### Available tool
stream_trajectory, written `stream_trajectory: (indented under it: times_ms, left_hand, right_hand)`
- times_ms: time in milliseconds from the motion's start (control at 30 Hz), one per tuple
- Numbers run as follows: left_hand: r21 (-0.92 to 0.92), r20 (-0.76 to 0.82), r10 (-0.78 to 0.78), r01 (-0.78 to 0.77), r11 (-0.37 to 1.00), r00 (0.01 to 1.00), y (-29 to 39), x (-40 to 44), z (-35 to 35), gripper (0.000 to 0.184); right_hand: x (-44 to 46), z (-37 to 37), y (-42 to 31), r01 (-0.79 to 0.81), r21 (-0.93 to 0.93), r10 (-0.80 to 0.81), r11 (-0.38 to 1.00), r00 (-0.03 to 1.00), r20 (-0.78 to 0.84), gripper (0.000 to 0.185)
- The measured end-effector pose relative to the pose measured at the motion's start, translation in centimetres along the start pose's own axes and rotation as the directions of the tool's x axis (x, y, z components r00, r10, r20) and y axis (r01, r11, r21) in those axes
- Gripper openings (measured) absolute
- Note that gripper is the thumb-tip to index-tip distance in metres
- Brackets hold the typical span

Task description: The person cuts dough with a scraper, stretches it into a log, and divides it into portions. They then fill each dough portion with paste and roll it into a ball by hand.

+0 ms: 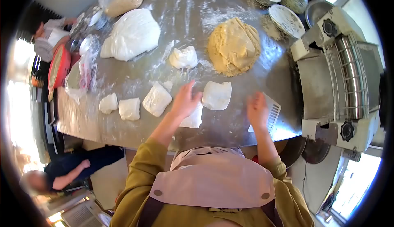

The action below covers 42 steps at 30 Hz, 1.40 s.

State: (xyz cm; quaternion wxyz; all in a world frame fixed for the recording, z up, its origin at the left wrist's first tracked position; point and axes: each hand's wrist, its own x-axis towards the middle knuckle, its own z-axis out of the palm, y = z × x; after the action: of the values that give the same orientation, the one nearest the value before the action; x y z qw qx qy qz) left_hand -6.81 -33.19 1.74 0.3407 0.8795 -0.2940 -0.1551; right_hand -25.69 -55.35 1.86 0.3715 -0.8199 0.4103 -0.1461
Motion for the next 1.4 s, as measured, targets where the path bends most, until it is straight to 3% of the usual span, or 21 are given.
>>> stream_trajectory:
  times_ms: [33,67,100,200,300,333,367,433,467,500,533,567,633,767,867,967,1167,1200,1300,1333,1400]
  left_hand:
    - [0.092,-0.074,0.1,-0.093,0.991,0.992,0.6,-0.2,1.4,0.065]
    - [0.174,-0.013,0.147,-0.143,0.974,0.989,2.4,0.0,1.6,0.074]
    - [0.252,0.055,0.186,-0.194,0.948,0.981,4.1,0.2,1.6,0.083]
    - [0.021,0.146,0.144,-0.148,0.989,0.979,3.7,1.2,2.3,0.07]
    - [-0.041,0.083,0.003,0.001,0.999,0.997,2.4,-0.5,-0.2,0.054]
    - [0.024,-0.171,0.189,-0.188,0.982,0.967,1.2,-1.7,-0.8,0.032]
    - [-0.031,-0.241,0.149,-0.161,0.986,0.959,-0.1,-3.0,-1.5,0.027]
    - [-0.094,-0.402,0.063,-0.109,0.99,0.913,-1.3,-5.5,-3.7,0.016]
    - [-0.151,-0.507,-0.075,-0.003,0.989,0.858,-1.1,-6.7,-4.4,0.013]
    - [-0.026,-0.522,-0.127,0.132,0.991,0.843,-2.3,-7.7,-5.0,0.016]
    - [-0.167,-0.556,-0.255,0.194,0.967,0.791,-2.6,-8.9,-5.2,0.016]
    - [-0.17,-0.637,-0.181,0.093,0.981,0.749,-3.7,-9.7,-4.9,0.026]
    - [-0.33,-0.462,-0.428,0.297,0.896,0.777,-3.9,-11.7,-5.3,0.04]
    - [-0.334,-0.338,-0.421,0.311,0.89,0.842,-5.3,-13.4,-4.0,0.05]
    - [-0.346,-0.358,-0.309,0.182,0.92,0.881,-3.3,-11.8,-4.2,0.046]
    - [-0.319,-0.321,-0.287,0.182,0.93,0.902,-2.6,-10.0,-4.7,0.04]
    - [-0.157,-0.338,-0.263,0.222,0.962,0.903,1.7,-6.1,-5.1,0.027]
    - [-0.141,-0.338,-0.245,0.208,0.968,0.909,2.4,-5.7,-4.9,0.025]
    - [-0.068,-0.319,-0.196,0.184,0.981,0.927,3.6,-5.6,-4.1,0.018]
    - [-0.039,-0.306,-0.183,0.18,0.983,0.934,3.9,-5.4,-4.0,0.015]
    - [-0.028,-0.306,-0.207,0.208,0.978,0.929,5.0,-5.0,-3.9,0.014]
  right_hand:
    - [1.0,1.5,-1.6,-0.018,0.006,0.017,1.0,0.992,0.123,0.045]
    - [1.8,2.8,-2.5,-0.034,0.008,0.031,0.999,0.97,0.241,0.048]
    - [2.1,4.0,-2.6,0.004,0.037,-0.012,0.999,0.974,0.226,0.048]
    - [2.8,6.4,-4.0,0.189,0.08,-0.203,0.979,0.954,0.222,0.05]
    - [1.2,6.3,-3.6,0.444,0.03,-0.436,0.896,0.863,0.257,0.05]
    - [0.8,6.5,-2.6,0.498,0.016,-0.487,0.867,0.84,0.241,0.049]
    - [0.5,6.9,-1.7,0.543,-0.005,-0.528,0.84,0.82,0.221,0.048]
    - [0.8,6.0,-1.6,0.5,0.073,-0.504,0.863,0.838,0.211,0.044]
    - [1.2,5.8,-1.1,0.479,0.077,-0.484,0.875,0.853,0.198,0.044]
    - [1.5,5.2,-0.8,0.451,0.075,-0.457,0.889,0.872,0.176,0.043]
    - [1.9,4.3,-1.5,0.502,0.022,-0.503,0.864,0.862,0.063,0.038]
    - [3.0,3.4,-1.3,0.446,0.005,-0.446,0.895,0.894,0.036,0.036]
    - [5.4,2.4,-1.2,0.324,0.003,-0.324,0.946,0.946,-0.022,0.033]
    - [13.3,-1.1,-0.5,0.24,-0.08,-0.252,0.968,0.938,-0.239,0.036]
    - [18.3,-3.4,-2.4,0.216,-0.09,-0.233,0.972,0.922,-0.308,0.048]
    - [24.7,-4.2,-2.7,0.267,-0.211,-0.324,0.94,0.893,-0.313,0.059]
    - [37.7,-4.1,-4.4,0.187,-0.348,-0.269,0.918,0.941,-0.204,0.077]
    - [40.0,-3.6,-4.4,0.103,-0.371,-0.18,0.923,0.967,-0.181,0.092]
    - [44.5,-2.9,-6.7,-0.186,-0.422,0.095,0.887,0.969,-0.227,0.105]
    - [46.8,-2.3,-6.1,-0.228,-0.385,0.165,0.895,0.968,-0.19,0.112]
    - [49.4,-1.0,-4.7,-0.23,-0.336,0.209,0.914,0.973,-0.096,0.105]
